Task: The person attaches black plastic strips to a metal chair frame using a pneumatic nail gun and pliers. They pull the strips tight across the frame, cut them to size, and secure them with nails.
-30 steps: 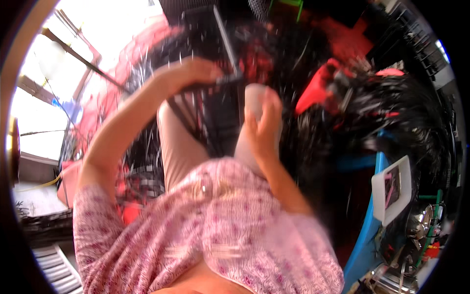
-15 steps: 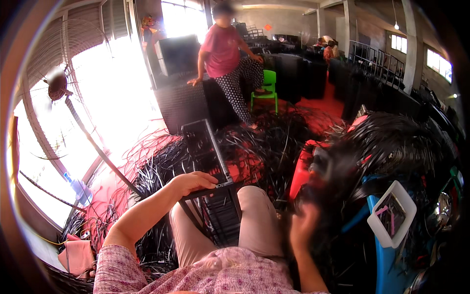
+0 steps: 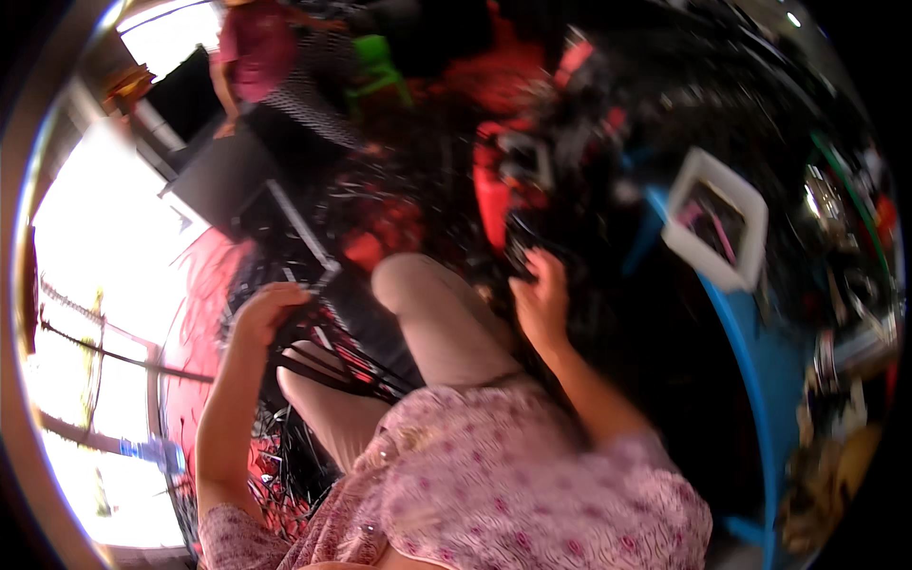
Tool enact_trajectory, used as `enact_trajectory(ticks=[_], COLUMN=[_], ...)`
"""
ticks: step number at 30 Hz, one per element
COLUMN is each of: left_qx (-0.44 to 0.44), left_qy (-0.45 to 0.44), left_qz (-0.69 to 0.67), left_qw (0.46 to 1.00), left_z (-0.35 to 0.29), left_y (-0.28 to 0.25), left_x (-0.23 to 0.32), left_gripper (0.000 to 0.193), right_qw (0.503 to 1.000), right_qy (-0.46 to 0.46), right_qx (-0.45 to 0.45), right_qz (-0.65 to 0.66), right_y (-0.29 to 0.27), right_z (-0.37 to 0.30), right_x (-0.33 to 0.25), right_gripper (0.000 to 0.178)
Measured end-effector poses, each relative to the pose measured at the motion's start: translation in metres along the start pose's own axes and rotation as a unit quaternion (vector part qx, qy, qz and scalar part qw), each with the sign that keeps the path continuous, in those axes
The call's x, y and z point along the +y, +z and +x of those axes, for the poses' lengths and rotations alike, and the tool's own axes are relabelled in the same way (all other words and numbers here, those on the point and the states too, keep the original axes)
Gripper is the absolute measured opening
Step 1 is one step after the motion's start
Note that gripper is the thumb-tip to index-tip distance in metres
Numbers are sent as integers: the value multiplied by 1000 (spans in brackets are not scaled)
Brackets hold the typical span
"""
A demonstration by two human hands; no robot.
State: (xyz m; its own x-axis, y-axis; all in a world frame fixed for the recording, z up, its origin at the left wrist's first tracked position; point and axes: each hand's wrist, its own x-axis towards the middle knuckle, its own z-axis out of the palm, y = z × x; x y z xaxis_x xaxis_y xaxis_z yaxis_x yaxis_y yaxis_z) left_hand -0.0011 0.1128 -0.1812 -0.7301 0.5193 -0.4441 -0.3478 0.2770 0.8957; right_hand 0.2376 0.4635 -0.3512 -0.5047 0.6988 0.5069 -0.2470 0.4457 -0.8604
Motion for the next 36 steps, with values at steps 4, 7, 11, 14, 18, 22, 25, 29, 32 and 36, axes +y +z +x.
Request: enact_trajectory(ticks=[4,7,11,14,18,22,25,29,32,36], left_qx=[-2,-62,42,25,-9,31,80,50,46,-36], left_qy=[36,22,15,83,30,31,34,30,43,67], left_qz=[5,-16,-70,-108,-101,-99,-92,-76,-70,-69], left_qw=[999,998,997,990,994,994,992,995,996,995], left_z=[-13,-4,14,8,8,-7,-7,-6,-11,-14], left_y=[2,-21,-53,-43,2,5,9,7,11,13], left_x=[-5,-9,-35,-39,0,-10,-9,-7,-7,1], left_gripper=[5,8,30,39,22,19,17,17,16,23], right_qw=[999,989,965,950,907,941,935,963,964,965], right_qy=[10,-48,-42,-74,-70,-25,7,17,29,39], right_qx=[23,62,138,162,222,229,232,208,199,188], right_qz=[-42,-127,-217,-258,-351,-248,-268,-170,-173,-177], right_y=[-17,-45,-107,-207,-306,-292,-256,-229,-209,-221], right_z=[8,33,83,149,161,155,131,118,119,123], right_x=[-19,-45,-81,-34,-48,-25,-20,-2,-11,-4], right_gripper=[48,49,42,39,42,44,41,35,33,32])
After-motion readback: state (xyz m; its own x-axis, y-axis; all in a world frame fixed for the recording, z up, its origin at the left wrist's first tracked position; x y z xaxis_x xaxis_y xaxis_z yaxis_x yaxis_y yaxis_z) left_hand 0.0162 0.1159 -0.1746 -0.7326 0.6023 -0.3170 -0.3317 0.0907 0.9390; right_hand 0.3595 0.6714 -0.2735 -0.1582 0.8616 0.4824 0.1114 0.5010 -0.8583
